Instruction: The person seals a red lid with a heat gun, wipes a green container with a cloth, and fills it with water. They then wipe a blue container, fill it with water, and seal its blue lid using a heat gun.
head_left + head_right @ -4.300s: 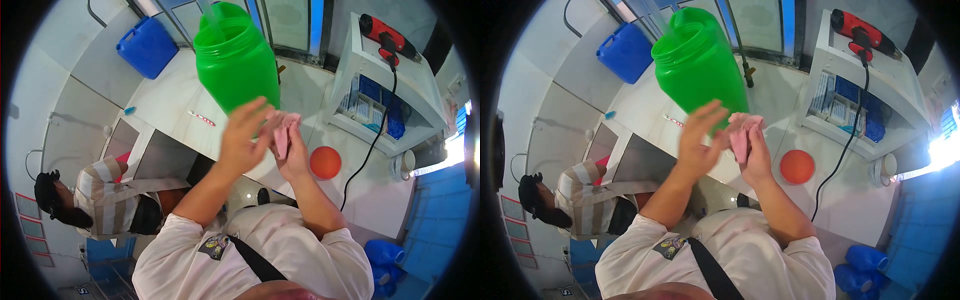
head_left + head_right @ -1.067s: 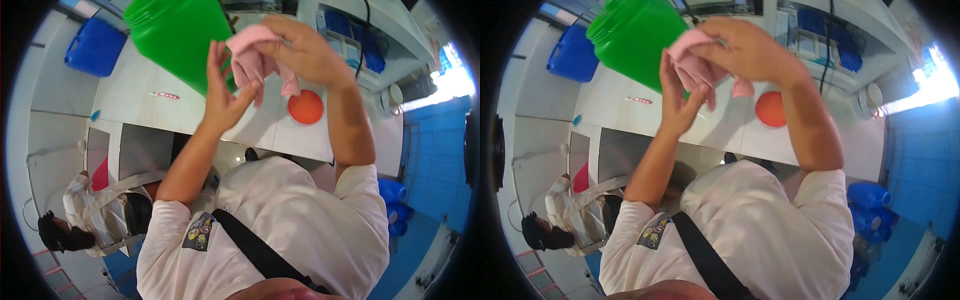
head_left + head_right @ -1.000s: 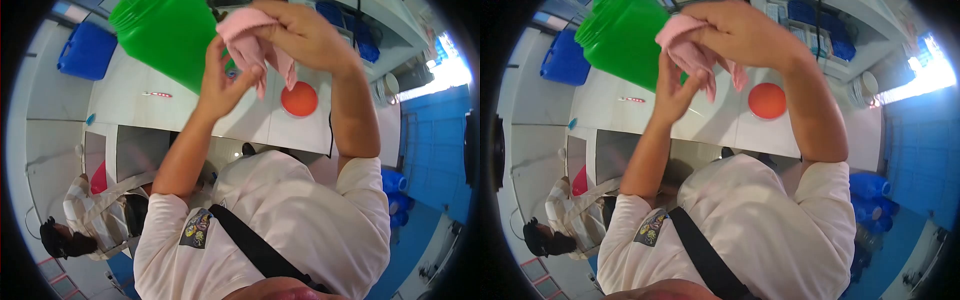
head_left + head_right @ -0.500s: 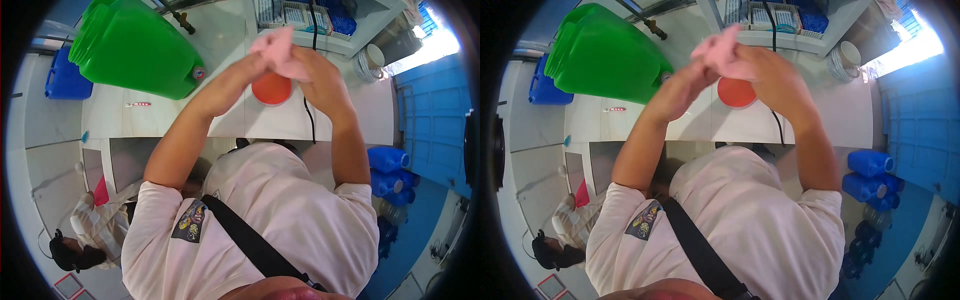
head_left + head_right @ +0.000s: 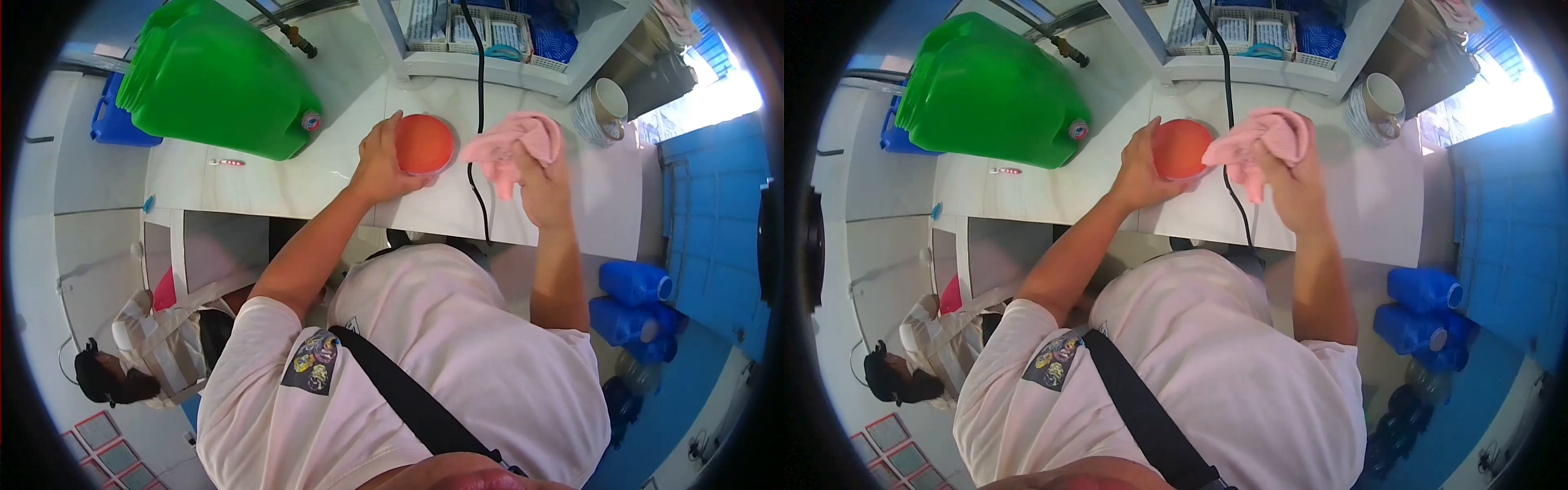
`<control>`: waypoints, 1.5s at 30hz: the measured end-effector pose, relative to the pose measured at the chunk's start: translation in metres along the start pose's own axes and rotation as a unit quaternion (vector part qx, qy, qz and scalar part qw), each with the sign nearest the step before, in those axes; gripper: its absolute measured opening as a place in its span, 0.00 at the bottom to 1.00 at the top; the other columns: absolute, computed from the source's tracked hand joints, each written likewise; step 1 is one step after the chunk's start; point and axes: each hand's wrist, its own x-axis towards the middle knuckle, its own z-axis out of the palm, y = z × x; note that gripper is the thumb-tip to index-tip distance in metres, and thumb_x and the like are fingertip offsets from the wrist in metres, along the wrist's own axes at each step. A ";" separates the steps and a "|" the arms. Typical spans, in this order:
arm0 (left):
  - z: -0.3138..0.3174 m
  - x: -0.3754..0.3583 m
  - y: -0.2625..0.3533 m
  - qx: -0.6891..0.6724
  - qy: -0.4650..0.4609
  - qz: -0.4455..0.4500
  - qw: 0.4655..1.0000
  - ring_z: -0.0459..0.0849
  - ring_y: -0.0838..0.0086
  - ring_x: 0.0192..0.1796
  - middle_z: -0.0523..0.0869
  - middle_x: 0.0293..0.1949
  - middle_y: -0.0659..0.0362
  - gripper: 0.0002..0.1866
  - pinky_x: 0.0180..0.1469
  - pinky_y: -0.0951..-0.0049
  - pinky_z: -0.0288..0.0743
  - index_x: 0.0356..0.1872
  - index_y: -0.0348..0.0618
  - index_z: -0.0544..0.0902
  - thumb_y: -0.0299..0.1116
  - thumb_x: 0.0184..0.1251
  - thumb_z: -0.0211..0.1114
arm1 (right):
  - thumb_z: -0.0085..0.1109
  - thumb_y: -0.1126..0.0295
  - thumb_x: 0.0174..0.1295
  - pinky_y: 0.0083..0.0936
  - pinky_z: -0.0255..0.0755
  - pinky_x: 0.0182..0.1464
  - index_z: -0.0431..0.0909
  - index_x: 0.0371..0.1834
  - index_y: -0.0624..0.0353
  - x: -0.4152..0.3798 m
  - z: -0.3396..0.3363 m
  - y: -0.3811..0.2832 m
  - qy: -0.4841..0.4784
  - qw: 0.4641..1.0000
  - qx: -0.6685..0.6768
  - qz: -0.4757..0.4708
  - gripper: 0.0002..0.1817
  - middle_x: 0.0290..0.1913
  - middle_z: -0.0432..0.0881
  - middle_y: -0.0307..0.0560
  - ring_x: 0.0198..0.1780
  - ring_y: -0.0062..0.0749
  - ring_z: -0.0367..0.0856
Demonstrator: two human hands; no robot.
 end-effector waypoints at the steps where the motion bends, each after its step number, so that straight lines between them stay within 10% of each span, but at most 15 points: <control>1: -0.007 -0.001 0.000 -0.070 -0.003 0.023 0.997 0.65 0.50 0.76 0.66 0.72 0.42 0.68 0.78 0.52 0.56 0.81 0.36 0.50 0.48 0.41 0.86 | 0.54 0.69 0.76 0.33 0.74 0.63 0.63 0.69 0.65 0.003 0.008 -0.005 -0.027 0.999 -0.040 -0.016 0.23 0.58 0.79 0.53 0.60 0.38 0.80; 5: -0.060 -0.007 0.010 -0.267 -0.054 0.107 0.956 0.71 0.54 0.74 0.68 0.71 0.44 0.68 0.75 0.55 0.66 0.81 0.40 0.50 0.43 0.40 0.87 | 0.54 0.65 0.77 0.37 0.73 0.64 0.61 0.72 0.64 0.020 0.038 0.002 -0.118 0.955 -0.163 -0.218 0.26 0.60 0.77 0.56 0.61 0.43 0.79; 9: -0.075 -0.012 0.008 -0.434 -0.067 0.066 0.896 0.71 0.55 0.74 0.68 0.73 0.42 0.63 0.76 0.57 0.66 0.81 0.42 0.51 0.45 0.46 0.85 | 0.55 0.61 0.77 0.37 0.70 0.67 0.58 0.72 0.67 0.023 0.069 0.015 -0.121 0.962 -0.197 -0.143 0.29 0.63 0.74 0.62 0.64 0.49 0.76; 13: -0.033 -0.028 0.041 -0.809 -0.013 -0.203 0.551 0.71 0.58 0.74 0.73 0.73 0.55 0.41 0.75 0.49 0.65 0.75 0.49 0.68 0.69 0.74 0.43 | 0.56 0.58 0.77 0.41 0.67 0.70 0.58 0.71 0.68 0.029 0.103 0.057 -0.087 0.962 -0.199 -0.165 0.31 0.65 0.71 0.66 0.67 0.57 0.73; 15: -0.028 -0.039 0.053 -0.893 -0.042 -0.190 0.405 0.71 0.57 0.75 0.73 0.73 0.54 0.41 0.74 0.44 0.64 0.75 0.50 0.68 0.70 0.74 0.43 | 0.56 0.58 0.77 0.44 0.67 0.69 0.59 0.72 0.69 0.029 0.113 0.065 -0.031 0.930 -0.291 -0.221 0.31 0.65 0.70 0.66 0.66 0.60 0.72; 18: -0.028 -0.036 0.022 -0.926 -0.102 -0.093 0.351 0.71 0.56 0.75 0.73 0.73 0.53 0.42 0.75 0.41 0.62 0.75 0.50 0.68 0.71 0.74 0.41 | 0.62 0.63 0.70 0.44 0.69 0.68 0.71 0.67 0.65 0.030 0.111 0.053 -0.046 0.895 -0.366 -0.250 0.26 0.60 0.76 0.57 0.64 0.58 0.73; 21: -0.074 -0.036 0.022 -0.888 -0.051 -0.134 0.437 0.71 0.55 0.74 0.74 0.72 0.52 0.42 0.75 0.41 0.63 0.75 0.50 0.68 0.72 0.74 0.42 | 0.64 0.66 0.66 0.44 0.71 0.66 0.79 0.61 0.60 0.021 0.116 0.038 -0.102 0.855 -0.403 -0.311 0.21 0.58 0.79 0.50 0.62 0.53 0.76; 27: -0.080 -0.033 0.025 -0.920 -0.136 -0.051 0.363 0.73 0.55 0.73 0.74 0.72 0.52 0.42 0.76 0.46 0.65 0.74 0.48 0.69 0.70 0.73 0.45 | 0.65 0.73 0.63 0.38 0.79 0.58 0.84 0.57 0.54 0.042 0.154 0.002 -0.099 0.850 -0.398 -0.330 0.17 0.59 0.82 0.46 0.60 0.44 0.81; 33: -0.114 -0.023 0.013 -0.879 -0.096 -0.031 0.465 0.76 0.57 0.70 0.76 0.69 0.52 0.39 0.73 0.48 0.68 0.74 0.48 0.70 0.67 0.75 0.48 | 0.64 0.75 0.63 0.41 0.80 0.59 0.81 0.57 0.58 0.022 0.170 -0.019 -0.118 0.794 -0.402 -0.440 0.18 0.56 0.85 0.45 0.56 0.48 0.84; 34: -0.105 -0.018 0.010 -0.929 -0.216 0.076 0.290 0.75 0.56 0.70 0.77 0.68 0.51 0.38 0.73 0.47 0.68 0.74 0.48 0.69 0.65 0.75 0.50 | 0.65 0.75 0.62 0.42 0.79 0.59 0.81 0.57 0.56 0.020 0.178 -0.020 -0.088 0.821 -0.385 -0.412 0.19 0.56 0.85 0.44 0.56 0.47 0.84; 35: -0.101 -0.017 0.008 -0.928 -0.233 0.072 0.281 0.75 0.56 0.70 0.77 0.68 0.51 0.38 0.73 0.47 0.68 0.74 0.48 0.69 0.65 0.75 0.50 | 0.65 0.75 0.62 0.42 0.79 0.59 0.81 0.57 0.56 0.031 0.177 -0.022 -0.075 0.819 -0.398 -0.406 0.19 0.56 0.85 0.44 0.56 0.47 0.84; 37: -0.116 -0.019 0.031 -0.910 -0.047 -0.048 0.409 0.77 0.57 0.69 0.77 0.68 0.49 0.38 0.72 0.47 0.69 0.75 0.47 0.67 0.63 0.75 0.52 | 0.64 0.73 0.64 0.42 0.78 0.62 0.81 0.56 0.53 0.057 0.157 -0.028 0.005 0.816 -0.435 -0.381 0.17 0.56 0.84 0.43 0.58 0.46 0.82; 41: -0.131 -0.011 0.011 -0.879 -0.103 0.049 0.462 0.63 0.53 0.79 0.67 0.76 0.51 0.40 0.77 0.40 0.59 0.78 0.43 0.63 0.60 0.76 0.55 | 0.62 0.68 0.64 0.43 0.74 0.65 0.85 0.50 0.51 0.023 0.165 0.009 -0.080 0.882 -0.318 -0.339 0.12 0.60 0.82 0.42 0.62 0.43 0.78; 42: -0.119 -0.009 0.019 -0.881 -0.127 0.045 0.453 0.63 0.53 0.79 0.67 0.76 0.51 0.40 0.77 0.40 0.59 0.78 0.43 0.63 0.60 0.76 0.55 | 0.63 0.69 0.62 0.42 0.74 0.63 0.85 0.48 0.50 0.017 0.174 0.001 -0.101 0.808 -0.380 -0.438 0.12 0.60 0.81 0.42 0.61 0.45 0.78; 45: -0.101 -0.008 0.030 -0.795 -0.040 0.008 0.605 0.63 0.49 0.78 0.66 0.76 0.49 0.41 0.76 0.37 0.59 0.77 0.45 0.63 0.62 0.73 0.57 | 0.62 0.71 0.61 0.40 0.76 0.61 0.85 0.48 0.49 0.041 0.168 -0.013 -0.018 0.825 -0.382 -0.416 0.12 0.57 0.82 0.44 0.59 0.47 0.79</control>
